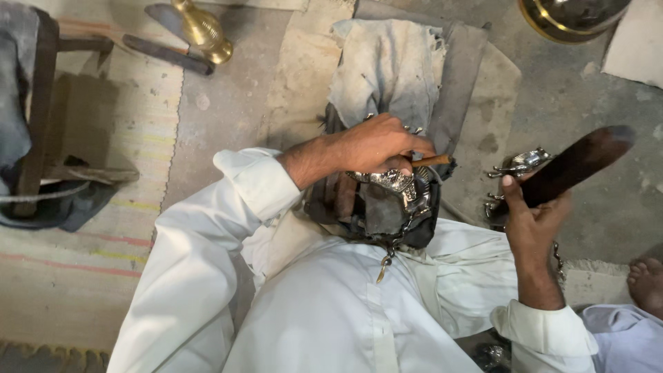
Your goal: The person sits cross-legged on the floor with a silver metal animal figurine clamped in a wooden holder on their lap. They hold a chisel against the figurine's surface and strike it with a wooden mallet, repositioning the chisel repeatedly to work different spots on the ornament.
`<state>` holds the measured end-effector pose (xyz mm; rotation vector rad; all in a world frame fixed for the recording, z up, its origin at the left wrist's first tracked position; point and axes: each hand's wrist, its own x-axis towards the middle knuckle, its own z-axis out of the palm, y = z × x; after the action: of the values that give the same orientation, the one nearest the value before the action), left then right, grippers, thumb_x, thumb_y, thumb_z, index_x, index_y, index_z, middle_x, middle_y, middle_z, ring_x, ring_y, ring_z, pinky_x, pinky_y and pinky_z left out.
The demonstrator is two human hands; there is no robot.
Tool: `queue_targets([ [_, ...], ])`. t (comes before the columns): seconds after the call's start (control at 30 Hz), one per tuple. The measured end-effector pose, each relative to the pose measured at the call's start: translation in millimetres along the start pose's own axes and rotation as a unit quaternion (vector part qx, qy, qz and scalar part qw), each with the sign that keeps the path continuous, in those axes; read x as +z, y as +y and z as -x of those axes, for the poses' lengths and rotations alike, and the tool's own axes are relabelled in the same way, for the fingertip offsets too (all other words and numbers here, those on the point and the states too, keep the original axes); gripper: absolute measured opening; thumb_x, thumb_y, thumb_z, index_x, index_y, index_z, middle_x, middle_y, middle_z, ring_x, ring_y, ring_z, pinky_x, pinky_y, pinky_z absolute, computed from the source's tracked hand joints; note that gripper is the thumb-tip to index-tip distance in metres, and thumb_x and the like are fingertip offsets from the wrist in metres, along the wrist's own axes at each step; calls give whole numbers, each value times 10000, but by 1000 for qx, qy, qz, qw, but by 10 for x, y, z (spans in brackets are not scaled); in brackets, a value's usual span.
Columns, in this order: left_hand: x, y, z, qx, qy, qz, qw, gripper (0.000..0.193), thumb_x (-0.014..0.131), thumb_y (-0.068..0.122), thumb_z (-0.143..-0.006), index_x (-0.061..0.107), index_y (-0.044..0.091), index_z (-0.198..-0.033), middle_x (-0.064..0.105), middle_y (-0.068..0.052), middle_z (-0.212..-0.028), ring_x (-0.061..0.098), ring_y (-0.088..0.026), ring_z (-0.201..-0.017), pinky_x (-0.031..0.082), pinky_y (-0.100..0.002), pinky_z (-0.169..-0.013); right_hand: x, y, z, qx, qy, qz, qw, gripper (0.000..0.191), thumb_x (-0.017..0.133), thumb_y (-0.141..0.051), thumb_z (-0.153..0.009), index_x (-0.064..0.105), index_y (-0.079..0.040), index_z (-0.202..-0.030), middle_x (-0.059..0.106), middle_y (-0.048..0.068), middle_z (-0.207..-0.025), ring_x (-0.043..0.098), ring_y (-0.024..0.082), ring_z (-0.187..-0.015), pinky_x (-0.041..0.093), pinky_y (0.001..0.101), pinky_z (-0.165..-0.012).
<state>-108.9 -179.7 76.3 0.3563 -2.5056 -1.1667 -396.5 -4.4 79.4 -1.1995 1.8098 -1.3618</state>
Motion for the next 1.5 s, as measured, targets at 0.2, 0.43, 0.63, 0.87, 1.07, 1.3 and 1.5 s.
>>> queue_targets([
  [0.2, -23, -55, -12, 36, -1, 19, 999, 446, 819, 237, -827, 674, 92, -1223, 767, -107, -826, 721, -355, -822, 499, -493, -696, 17, -77, 13, -33, -16, 26, 999, 217, 794, -97, -1010, 608, -52, -1114, 668, 68, -977, 607, 261, -859, 469, 328, -861],
  [0.43, -76, -38, -20, 37, -12, 25, 999, 430, 816, 233, -837, 681, 100, -1222, 758, -114, -810, 716, -349, -794, 485, -492, -680, -42, 1, -2, -82, -28, 230, 969, 249, 786, -57, -940, 639, -61, -1141, 687, 94, -1038, 658, 273, -937, 502, 361, -881],
  [0.63, -74, -53, -33, 38, -15, 38, 998, 423, 815, 215, -829, 688, 101, -1216, 768, -108, -794, 718, -342, -757, 482, -491, -658, -31, -120, 25, -84, -42, 233, 968, 310, 766, -59, -906, 643, -74, -1190, 679, 156, -1055, 612, 403, -958, 497, 474, -873],
  [0.87, 8, -5, 241, 7, 199, 93, 976, 346, 758, 130, -964, 608, 70, -1270, 799, -105, -1019, 803, -243, -998, 637, -339, -786, -52, -312, -107, 64, -186, 474, 858, 405, 833, -210, -845, 688, -72, -1197, 689, 162, -883, 660, 289, -793, 487, 374, -733],
  [1.07, 387, 245, 523, -176, 342, 155, 910, 365, 777, 146, -942, 565, 29, -1215, 782, -167, -968, 804, -247, -969, 634, -347, -730, 125, -377, -297, 101, -331, 187, 919, 435, 806, -232, -821, 684, -51, -1197, 671, 3, -916, 582, 104, -822, 487, 300, -707],
  [1.3, 509, 348, 572, -219, 382, 72, 895, 335, 759, 218, -969, 576, 55, -1196, 774, -146, -885, 782, -288, -799, 585, -375, -660, 448, -791, -656, -45, -305, 415, 856, 407, 827, -296, -880, 685, -70, -1187, 677, 108, -809, 642, 192, -670, 510, 382, -630],
  [1.5, 555, 340, 548, -248, 381, 45, 889, 341, 756, 254, -975, 579, 67, -1197, 755, -133, -803, 739, -325, -704, 541, -419, -602, 654, -1190, -896, -247, -254, 425, 833, 326, 769, -238, -992, 671, -113, -1277, 708, 107, -860, 712, 259, -754, 546, 413, -731],
])
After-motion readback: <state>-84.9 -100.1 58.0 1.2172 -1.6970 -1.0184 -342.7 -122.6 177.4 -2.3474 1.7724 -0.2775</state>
